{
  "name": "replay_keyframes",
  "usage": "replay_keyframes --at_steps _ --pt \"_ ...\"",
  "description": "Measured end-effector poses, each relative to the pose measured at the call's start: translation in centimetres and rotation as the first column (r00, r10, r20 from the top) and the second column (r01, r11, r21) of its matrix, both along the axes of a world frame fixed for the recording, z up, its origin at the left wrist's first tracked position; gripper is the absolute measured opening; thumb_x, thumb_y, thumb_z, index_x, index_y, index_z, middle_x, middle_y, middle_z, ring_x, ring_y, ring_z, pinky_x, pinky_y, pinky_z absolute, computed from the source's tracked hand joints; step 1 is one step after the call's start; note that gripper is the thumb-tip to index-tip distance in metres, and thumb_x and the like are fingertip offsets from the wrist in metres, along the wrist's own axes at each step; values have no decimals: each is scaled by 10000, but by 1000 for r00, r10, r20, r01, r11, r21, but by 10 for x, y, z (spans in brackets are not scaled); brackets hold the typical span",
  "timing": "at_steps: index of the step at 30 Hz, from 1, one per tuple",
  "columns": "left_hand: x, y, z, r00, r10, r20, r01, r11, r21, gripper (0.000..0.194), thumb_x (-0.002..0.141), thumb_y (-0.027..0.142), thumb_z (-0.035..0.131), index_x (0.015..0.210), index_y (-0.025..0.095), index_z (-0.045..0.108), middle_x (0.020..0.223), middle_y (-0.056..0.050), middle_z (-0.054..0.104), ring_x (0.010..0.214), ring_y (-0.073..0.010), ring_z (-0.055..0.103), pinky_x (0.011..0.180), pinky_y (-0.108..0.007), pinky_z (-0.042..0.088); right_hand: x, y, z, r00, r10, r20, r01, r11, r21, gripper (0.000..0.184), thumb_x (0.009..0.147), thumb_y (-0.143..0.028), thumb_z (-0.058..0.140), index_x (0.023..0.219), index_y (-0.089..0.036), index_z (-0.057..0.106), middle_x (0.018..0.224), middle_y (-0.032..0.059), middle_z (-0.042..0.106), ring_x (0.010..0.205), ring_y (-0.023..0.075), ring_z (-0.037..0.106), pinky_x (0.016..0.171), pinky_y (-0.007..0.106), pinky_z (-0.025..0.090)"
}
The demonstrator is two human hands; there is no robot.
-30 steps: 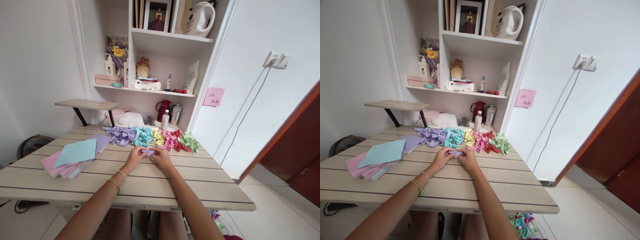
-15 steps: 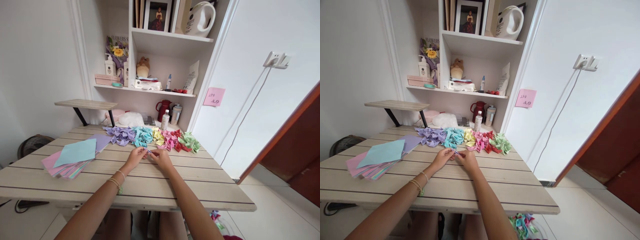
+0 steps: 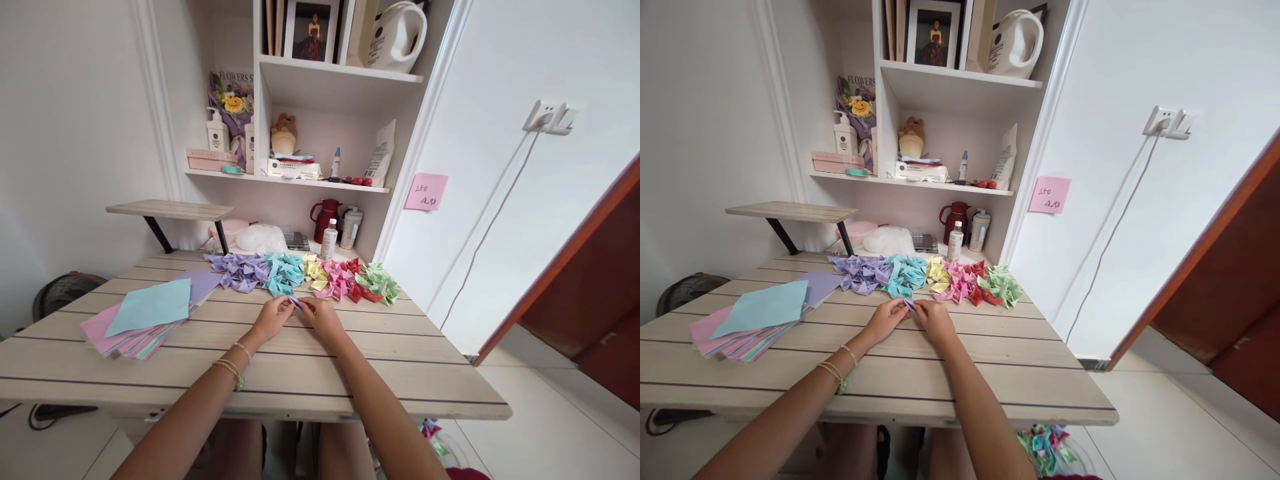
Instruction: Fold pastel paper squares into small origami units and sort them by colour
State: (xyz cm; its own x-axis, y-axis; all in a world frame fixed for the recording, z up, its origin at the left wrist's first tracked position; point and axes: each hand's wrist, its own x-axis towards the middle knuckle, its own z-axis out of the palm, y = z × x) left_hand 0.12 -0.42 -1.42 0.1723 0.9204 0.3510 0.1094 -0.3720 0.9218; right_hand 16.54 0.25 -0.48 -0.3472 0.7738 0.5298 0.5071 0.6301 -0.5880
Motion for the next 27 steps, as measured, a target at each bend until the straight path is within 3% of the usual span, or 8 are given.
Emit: replay_keyframes --at_steps 4,8,12,15,20,27 --pt "0 -1 -3 997 44 -57 -41 998 52 177 718 216 564 868 149 630 761 -52 665 711 -170 633 659 -274 508 -3 -3 -4 994 -66 83 63 997 40 264 779 -160 504 995 -221 644 779 47 689 668 166 601 625 238 423" --pt "1 0 -4 994 106 -20 -104 991 83 282 684 184 607 963 167 564 757 -28 639 692 -149 626 631 -254 502 -6 1 -9 995 -90 -46 89 996 -19 223 766 -178 484 940 -195 620 616 7 632 539 137 553 545 216 398" --pt "3 0 -2 982 57 179 -50 998 -47 368 677 298 673 973 169 496 747 -20 633 706 -150 644 692 -288 511 -6 7 -12 960 -90 -265 63 992 -107 184 762 -213 459 887 -158 583 602 3 616 518 129 554 514 211 405" --pt "3 1 0 954 31 298 27 982 -188 417 660 384 695 949 166 488 763 -41 657 678 -159 657 698 -328 520 -6 8 -13 939 -42 -342 -7 990 -142 174 745 -226 464 872 -152 557 619 9 622 536 135 570 505 214 414" --pt "2 1 2 944 46 326 58 951 -302 396 661 403 699 910 148 529 754 -61 679 654 -152 657 682 -319 529 -7 4 -11 955 -6 -296 -36 990 -139 184 717 -196 466 881 -167 544 560 -21 592 502 134 554 493 218 410" --pt "2 0 1 955 37 294 38 969 -244 434 602 322 751 937 142 541 709 -22 645 695 -151 646 692 -291 507 -6 -1 -8 974 23 -227 -50 992 -114 302 688 -174 499 983 -178 559 638 -10 624 552 134 572 535 223 443"
